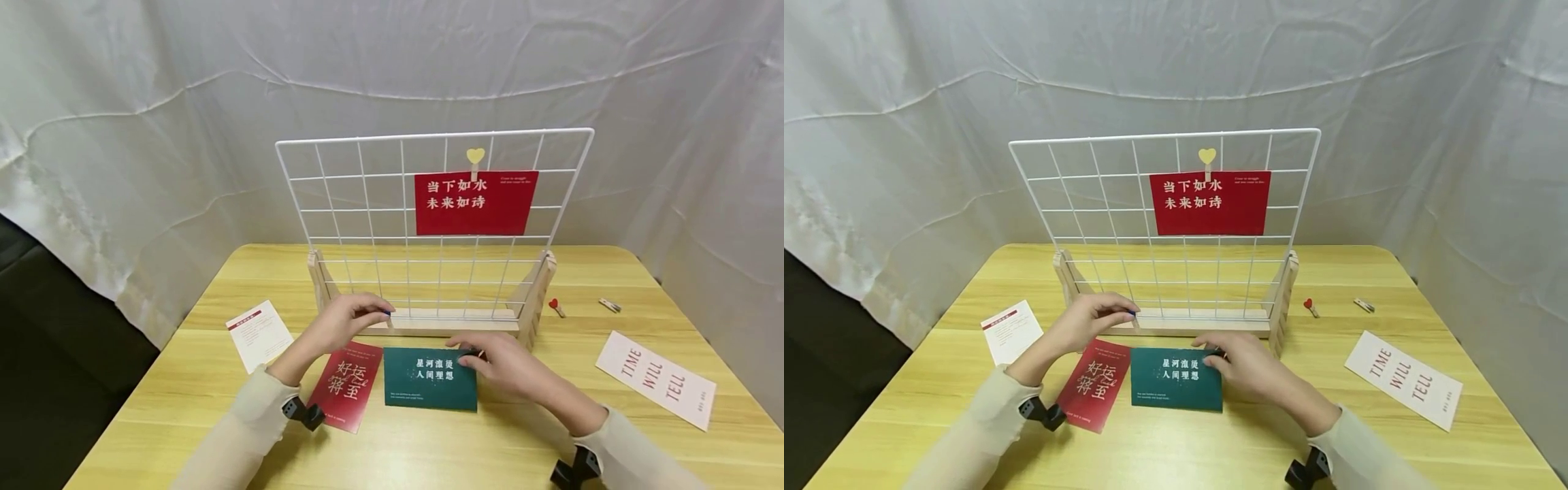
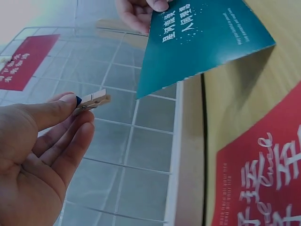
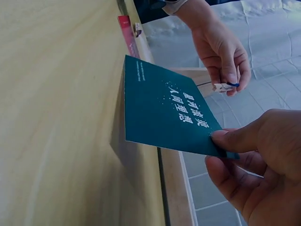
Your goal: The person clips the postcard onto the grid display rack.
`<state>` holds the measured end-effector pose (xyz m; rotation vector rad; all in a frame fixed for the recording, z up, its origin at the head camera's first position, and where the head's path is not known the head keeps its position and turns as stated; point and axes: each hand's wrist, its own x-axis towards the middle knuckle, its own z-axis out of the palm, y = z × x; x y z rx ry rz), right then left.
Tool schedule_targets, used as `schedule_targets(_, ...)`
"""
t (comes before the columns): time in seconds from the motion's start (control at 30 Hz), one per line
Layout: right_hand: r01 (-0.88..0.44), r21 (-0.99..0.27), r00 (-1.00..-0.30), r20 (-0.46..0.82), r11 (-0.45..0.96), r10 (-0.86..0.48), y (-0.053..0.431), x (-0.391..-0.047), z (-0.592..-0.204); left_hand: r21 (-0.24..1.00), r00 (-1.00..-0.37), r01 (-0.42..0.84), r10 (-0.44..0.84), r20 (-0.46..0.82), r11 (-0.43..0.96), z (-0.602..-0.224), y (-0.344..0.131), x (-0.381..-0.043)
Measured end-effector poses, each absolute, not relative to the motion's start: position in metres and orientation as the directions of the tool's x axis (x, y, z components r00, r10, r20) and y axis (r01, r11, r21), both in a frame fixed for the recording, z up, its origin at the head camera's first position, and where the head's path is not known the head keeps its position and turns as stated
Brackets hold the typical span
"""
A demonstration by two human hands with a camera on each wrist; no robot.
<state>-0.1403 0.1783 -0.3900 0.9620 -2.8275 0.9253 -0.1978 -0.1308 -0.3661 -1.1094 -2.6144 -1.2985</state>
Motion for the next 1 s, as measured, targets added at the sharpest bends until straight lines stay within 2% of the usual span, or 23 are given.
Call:
schedule_targets(0.2, -0.589, -0.533, -0.796, 0.251, 0.608, -0.551, 0.178, -0.144, -0.382, 0.682, -0.741, 0.622, 0.570, 0.355, 0.384, -0.355, -0.132, -0.198)
schedule_targets(0.7, -0.589, -0.544, -0.801, 0.297, 0.598, -0.519, 0.174, -0.154, -0.358, 0.635, -0.688, 0.693, 0.574, 0.443, 0.341, -0.332, -0.133, -0.198)
schedule_targets(1.0, -0.581, -0.575, -0.807, 0.315, 0.575, -0.500, 0.169, -0.160, -0.339, 0.652, -0.708, 0.673, 0.561, 0.430, 0.349, -0.316, -0.133, -0.196)
